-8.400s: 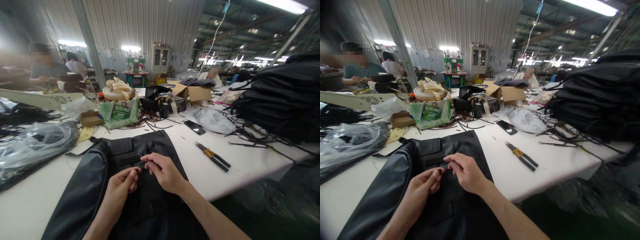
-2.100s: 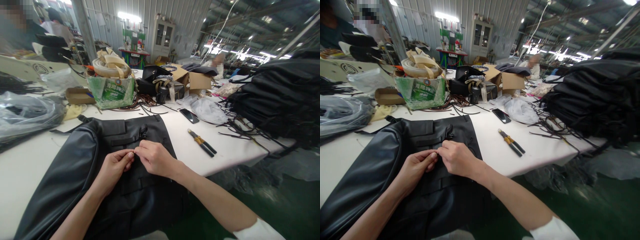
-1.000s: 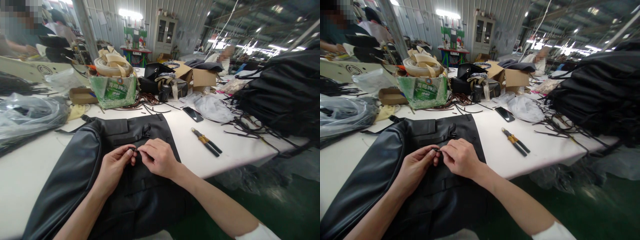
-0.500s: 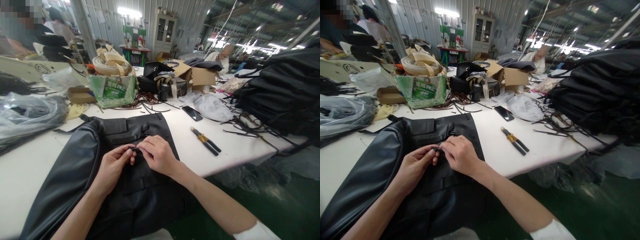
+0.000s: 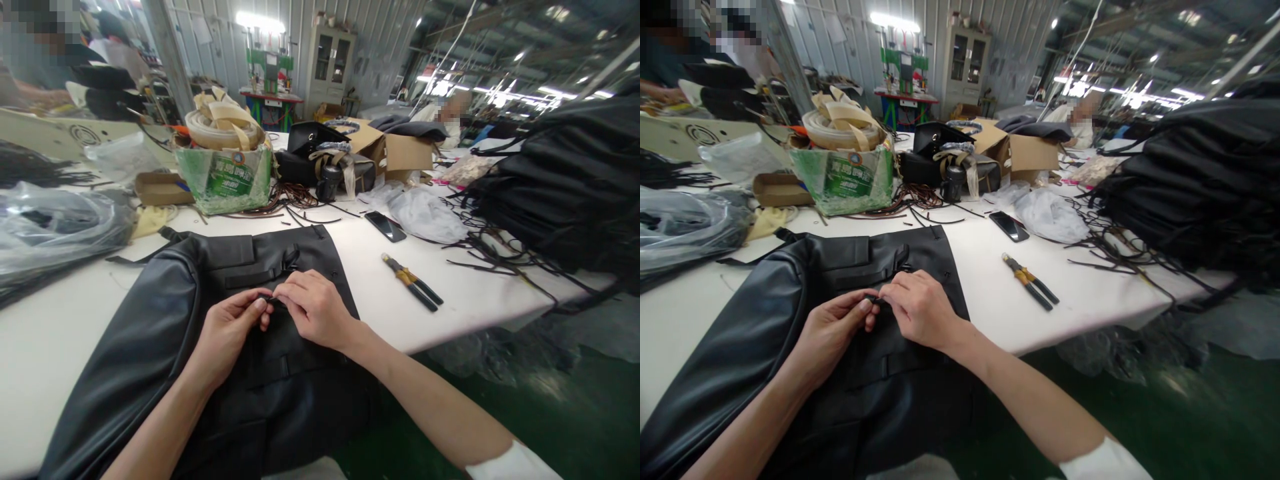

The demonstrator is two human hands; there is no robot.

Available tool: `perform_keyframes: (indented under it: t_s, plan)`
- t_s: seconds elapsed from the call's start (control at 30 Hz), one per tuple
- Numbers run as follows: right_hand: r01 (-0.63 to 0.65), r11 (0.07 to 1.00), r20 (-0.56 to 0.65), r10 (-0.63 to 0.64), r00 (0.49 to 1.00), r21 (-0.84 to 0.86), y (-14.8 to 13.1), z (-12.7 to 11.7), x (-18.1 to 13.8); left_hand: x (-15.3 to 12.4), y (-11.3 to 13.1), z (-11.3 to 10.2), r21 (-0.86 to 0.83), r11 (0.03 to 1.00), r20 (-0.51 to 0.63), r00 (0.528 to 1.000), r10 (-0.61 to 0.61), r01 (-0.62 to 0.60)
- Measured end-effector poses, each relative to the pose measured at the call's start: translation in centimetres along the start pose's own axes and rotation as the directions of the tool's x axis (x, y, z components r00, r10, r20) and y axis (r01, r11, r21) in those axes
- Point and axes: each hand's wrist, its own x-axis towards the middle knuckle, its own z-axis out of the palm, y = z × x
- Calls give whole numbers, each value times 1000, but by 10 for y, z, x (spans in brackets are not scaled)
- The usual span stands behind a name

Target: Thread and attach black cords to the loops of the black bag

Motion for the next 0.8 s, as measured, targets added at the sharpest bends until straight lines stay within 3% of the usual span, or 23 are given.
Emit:
perform_keyframes:
  t_s: [0.4,0.8]
  plan:
    - [-38,998,-36,40,999,44,-2,3,0,0,6,6,-24,999,3,999,-38,38]
    - [36,994,-74,-29,997,104,2,-5,-5,-4,11,15,47,999,41,999,5,-7]
